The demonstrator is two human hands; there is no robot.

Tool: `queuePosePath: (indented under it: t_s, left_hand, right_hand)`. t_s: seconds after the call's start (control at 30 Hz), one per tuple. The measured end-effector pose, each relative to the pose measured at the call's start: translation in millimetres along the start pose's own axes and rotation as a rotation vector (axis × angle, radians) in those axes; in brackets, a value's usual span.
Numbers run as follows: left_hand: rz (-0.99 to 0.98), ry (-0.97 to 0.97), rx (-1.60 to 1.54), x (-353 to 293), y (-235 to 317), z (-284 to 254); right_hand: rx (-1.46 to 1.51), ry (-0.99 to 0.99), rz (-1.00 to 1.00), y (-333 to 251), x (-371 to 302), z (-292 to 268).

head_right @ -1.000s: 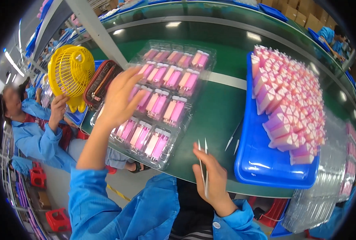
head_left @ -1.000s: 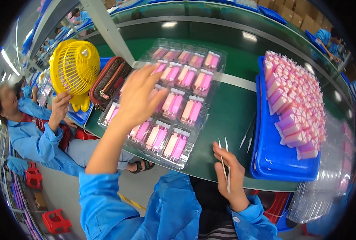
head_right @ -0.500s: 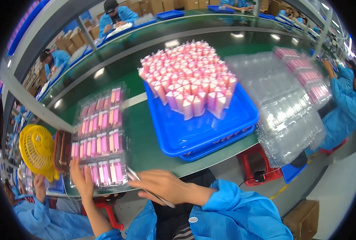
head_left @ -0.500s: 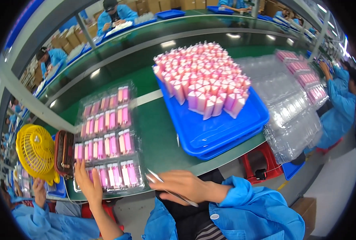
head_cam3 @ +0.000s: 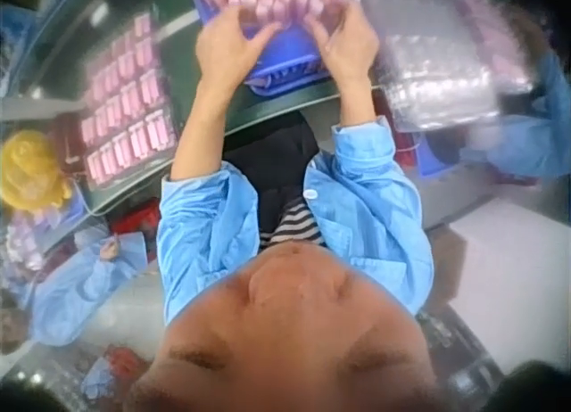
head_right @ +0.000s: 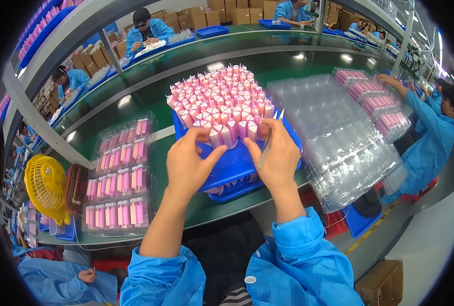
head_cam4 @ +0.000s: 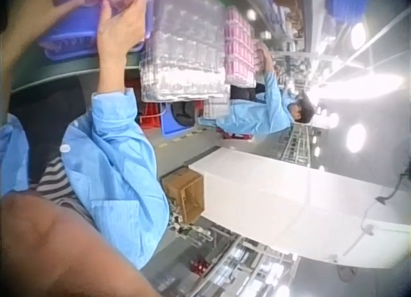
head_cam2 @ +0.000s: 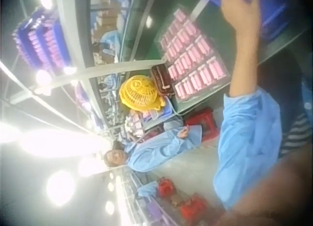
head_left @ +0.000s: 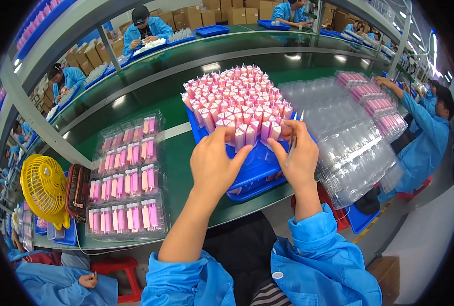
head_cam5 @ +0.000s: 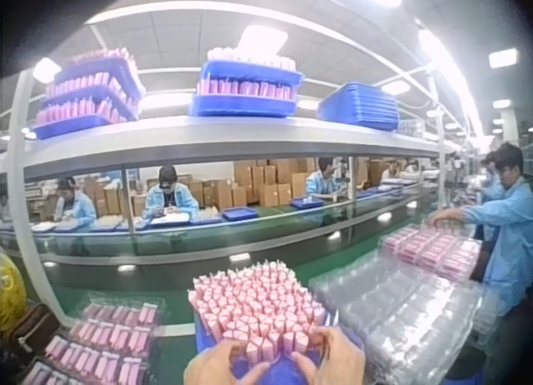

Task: The person assembles or cleans small pink and white plastic components using tweezers.

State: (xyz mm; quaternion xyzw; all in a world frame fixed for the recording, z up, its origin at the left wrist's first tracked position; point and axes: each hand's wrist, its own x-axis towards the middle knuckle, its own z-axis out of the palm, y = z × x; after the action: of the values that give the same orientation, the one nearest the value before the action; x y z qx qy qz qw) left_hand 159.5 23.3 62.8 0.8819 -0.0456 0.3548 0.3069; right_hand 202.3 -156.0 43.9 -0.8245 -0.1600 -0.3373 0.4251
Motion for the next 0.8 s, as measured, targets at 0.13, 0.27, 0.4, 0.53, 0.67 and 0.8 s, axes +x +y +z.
queuePosePath:
  t_s: [0.13, 0.27, 0.4, 0.53, 0.67, 0.8]
  left_hand:
    - [-0.089, -0.155, 0.127, 11.1, 0.9, 7.6]
    - [0.047, -0.037, -0.113, 4.5, -5.1, 10.9]
    - [-0.015, 0.095, -0.36, -8.5, -0.5, -6.3]
    - [0.044, 0.289, -0.552, -22.2, 12.7, -30.1]
    - [-0.092, 0.348, -0.609, -61.0, 17.9, -65.2]
    - [0.01, 0.286, -0.332, -107.2, 10.1, -88.5]
  right_hand:
    - [-0.021, 0.007, 0.0, 4.0, 0.8, 10.6]
    - [0.06, 0.037, -0.049, 6.2, -6.0, 10.1]
    - [0.234, 0.111, -0.023, 7.5, -20.9, 18.8]
    - [0.372, 0.292, 0.038, 28.1, -28.0, 11.9]
    - [0.472, 0.386, 0.033, 1.2, -52.6, -8.1]
    - [0.748, 0.055, -0.016, -47.0, -122.2, -14.5]
